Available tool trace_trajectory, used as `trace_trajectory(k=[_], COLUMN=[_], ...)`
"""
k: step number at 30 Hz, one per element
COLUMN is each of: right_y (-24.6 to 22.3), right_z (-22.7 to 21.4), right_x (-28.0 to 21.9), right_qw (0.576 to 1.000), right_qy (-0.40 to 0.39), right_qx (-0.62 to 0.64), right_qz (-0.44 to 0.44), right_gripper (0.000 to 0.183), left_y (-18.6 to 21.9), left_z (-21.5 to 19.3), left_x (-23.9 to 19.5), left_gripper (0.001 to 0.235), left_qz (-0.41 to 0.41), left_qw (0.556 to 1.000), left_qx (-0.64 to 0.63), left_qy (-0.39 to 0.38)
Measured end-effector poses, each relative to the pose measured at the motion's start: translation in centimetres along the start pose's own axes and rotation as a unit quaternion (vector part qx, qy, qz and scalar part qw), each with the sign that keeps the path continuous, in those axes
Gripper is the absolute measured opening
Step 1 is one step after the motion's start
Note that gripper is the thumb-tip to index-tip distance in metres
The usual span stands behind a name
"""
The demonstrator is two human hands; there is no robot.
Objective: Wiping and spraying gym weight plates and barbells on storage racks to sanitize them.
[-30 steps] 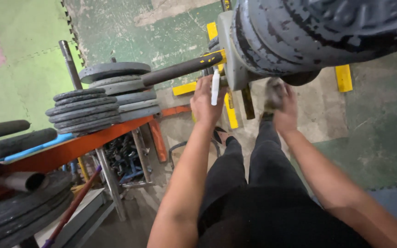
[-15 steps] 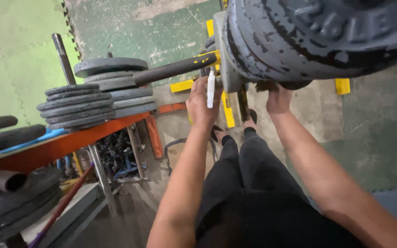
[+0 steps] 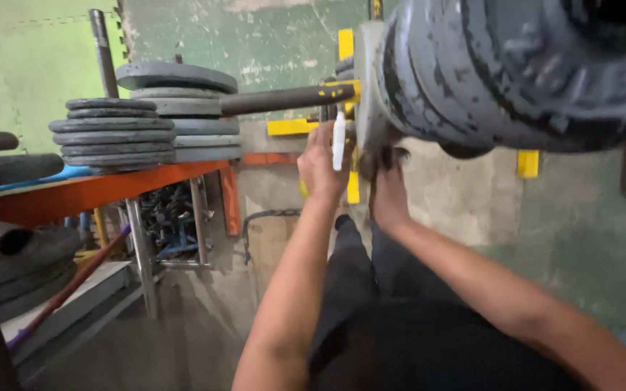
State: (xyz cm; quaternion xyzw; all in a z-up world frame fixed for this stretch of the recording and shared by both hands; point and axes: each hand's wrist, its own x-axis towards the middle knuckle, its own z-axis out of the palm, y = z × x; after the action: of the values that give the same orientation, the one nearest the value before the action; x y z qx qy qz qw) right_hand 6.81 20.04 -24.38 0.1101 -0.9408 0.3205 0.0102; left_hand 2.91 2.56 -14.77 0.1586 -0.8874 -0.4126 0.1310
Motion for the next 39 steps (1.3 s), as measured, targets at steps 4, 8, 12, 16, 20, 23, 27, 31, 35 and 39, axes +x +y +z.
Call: trace_trajectory(k=[4,8,12,16,20,23,27,31,35,39], right_y=[0.8,-0.8,2.1,4.8,2.4,0.5,6.5,5.0,2.2,0.9], right_z=[-3.0,-3.0,0.6,0.9,0.1,-3.0,0.3,-2.4,-5.8,-9.0], right_x=[-3.1,-0.5,1.8,1.6,1.6,1.1,-3.3,-2.7,0.3,1.3], right_qw=[0.978,0.959,0.969,0.979,0.798,0.883,0.943,0.926,0.892,0.883], right_qy=[-0.139,-0.119,-0.071,-0.119,-0.165,-0.169,-0.213,-0.316,-0.443,-0.465], right_qx=[-0.051,-0.136,-0.006,0.108,0.533,0.436,0.232,0.179,0.029,0.031], right_qz=[-0.144,-0.218,-0.237,-0.126,0.228,0.032,-0.106,-0.098,-0.086,-0.058], right_gripper=[0.071,0.066,0.057,0.048,0.051,0.047,0.048,0.052,0.061,0.052], left_y=[0.6,1.8,1.7,0.5,2.6,1.4,2.3,2.9,4.4,4.7], left_z=[-0.5,-0.9,-1.1,0.2,-2.4,-0.8,-1.0,-1.5,-3.2,-3.9], left_x=[-0.4,-0.3,-1.2,-5.1,-8.1,-11.9,-14.4,-16.0,-16.7,-17.6], left_gripper=[0.039,0.041,0.04,0.045,0.054,0.046,0.048,0.047,0.049,0.049], left_qz=[-0.06,-0.088,-0.063,-0.021,-0.067,-0.101,-0.137,-0.1,-0.109,-0.092], left_qw=[0.998,0.996,0.998,0.999,0.995,0.992,0.989,0.991,0.986,0.987], left_qx=[0.032,0.024,0.015,-0.027,-0.07,-0.063,-0.058,-0.092,-0.122,-0.112], left_qy=[-0.009,-0.01,0.021,0.039,0.019,0.035,0.005,0.012,0.033,0.073])
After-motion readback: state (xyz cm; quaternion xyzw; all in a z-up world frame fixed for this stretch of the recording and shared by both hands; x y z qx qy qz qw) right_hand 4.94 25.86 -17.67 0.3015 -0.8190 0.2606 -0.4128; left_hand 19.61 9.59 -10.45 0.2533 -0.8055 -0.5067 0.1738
